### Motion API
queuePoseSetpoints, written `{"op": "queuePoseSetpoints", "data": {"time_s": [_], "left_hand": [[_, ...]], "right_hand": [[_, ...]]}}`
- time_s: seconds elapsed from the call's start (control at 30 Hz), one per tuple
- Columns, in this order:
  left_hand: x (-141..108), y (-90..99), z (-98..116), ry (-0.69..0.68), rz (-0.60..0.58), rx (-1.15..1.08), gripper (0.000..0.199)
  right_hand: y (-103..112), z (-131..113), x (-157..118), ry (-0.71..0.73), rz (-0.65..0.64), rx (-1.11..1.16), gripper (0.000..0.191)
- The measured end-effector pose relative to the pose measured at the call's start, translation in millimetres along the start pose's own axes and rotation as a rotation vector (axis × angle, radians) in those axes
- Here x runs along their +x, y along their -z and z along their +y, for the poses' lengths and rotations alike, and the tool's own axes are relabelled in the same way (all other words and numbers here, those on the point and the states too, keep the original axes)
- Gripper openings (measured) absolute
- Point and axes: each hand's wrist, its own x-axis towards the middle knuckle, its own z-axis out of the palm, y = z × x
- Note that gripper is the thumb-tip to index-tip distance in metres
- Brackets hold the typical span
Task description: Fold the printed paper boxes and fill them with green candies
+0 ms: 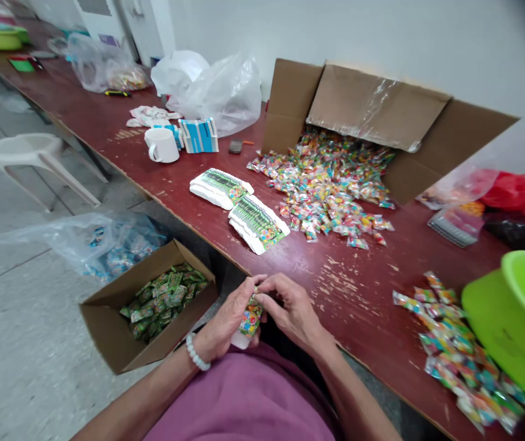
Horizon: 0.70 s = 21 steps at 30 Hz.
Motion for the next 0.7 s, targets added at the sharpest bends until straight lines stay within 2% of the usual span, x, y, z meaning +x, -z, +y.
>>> {"op": "queuePoseSetpoints", "data": {"time_s": [0.1, 0.13, 0.2, 0.27, 0.33, 0.4, 0.47, 0.5, 0.57, 0.63, 0.7], "left_hand": [[2.8, 3.3, -0.8, 0.013, -0.064, -0.064, 0.058], [3.5, 5.9, -1.8, 0.013, -0.077, -0.088, 0.053], [3.4, 13.5, -5.7, 0.025, -0.091, -0.121, 0.043], [0.4, 25.1, -11.2, 0.074, -0.090, -0.120, 0.038], [-4.9, 42.0, -14.5, 0.095, -0.070, -0.075, 0.037], [-10.3, 64.1, -11.7, 0.042, -0.036, 0.054, 0.038], [-13.8, 88.8, -2.0, 0.012, -0.049, 0.292, 0.039], [-14.3, 100.6, 4.5, 0.034, -0.081, 0.429, 0.041], [-12.9, 119.7, 17.7, 0.130, -0.219, 0.679, 0.042], [-9.5, 129.1, 27.5, 0.208, -0.347, 0.808, 0.039], [-6.0, 126.8, 32.5, 0.212, -0.350, 0.749, 0.037]], "right_hand": [[21.7, 21.7, 19.1, -0.037, 0.043, -0.135, 0.021], [34.1, 30.6, 29.6, -0.093, 0.139, -0.176, 0.024], [61.7, 49.0, 52.8, -0.298, 0.434, -0.373, 0.026], [85.9, 66.0, 73.2, -0.399, 0.576, -0.451, 0.030], [100.4, 80.2, 86.1, -0.454, 0.648, -0.473, 0.028], [105.8, 90.6, 91.0, -0.474, 0.671, -0.455, 0.023], [106.4, 96.4, 90.2, -0.468, 0.670, -0.402, 0.021], [106.2, 97.0, 88.3, -0.460, 0.663, -0.361, 0.023], [105.0, 92.5, 81.9, -0.432, 0.630, -0.254, 0.029], [100.6, 79.6, 71.6, -0.398, 0.568, -0.139, 0.037], [90.1, 59.9, 57.3, -0.356, 0.469, -0.017, 0.041]]}}
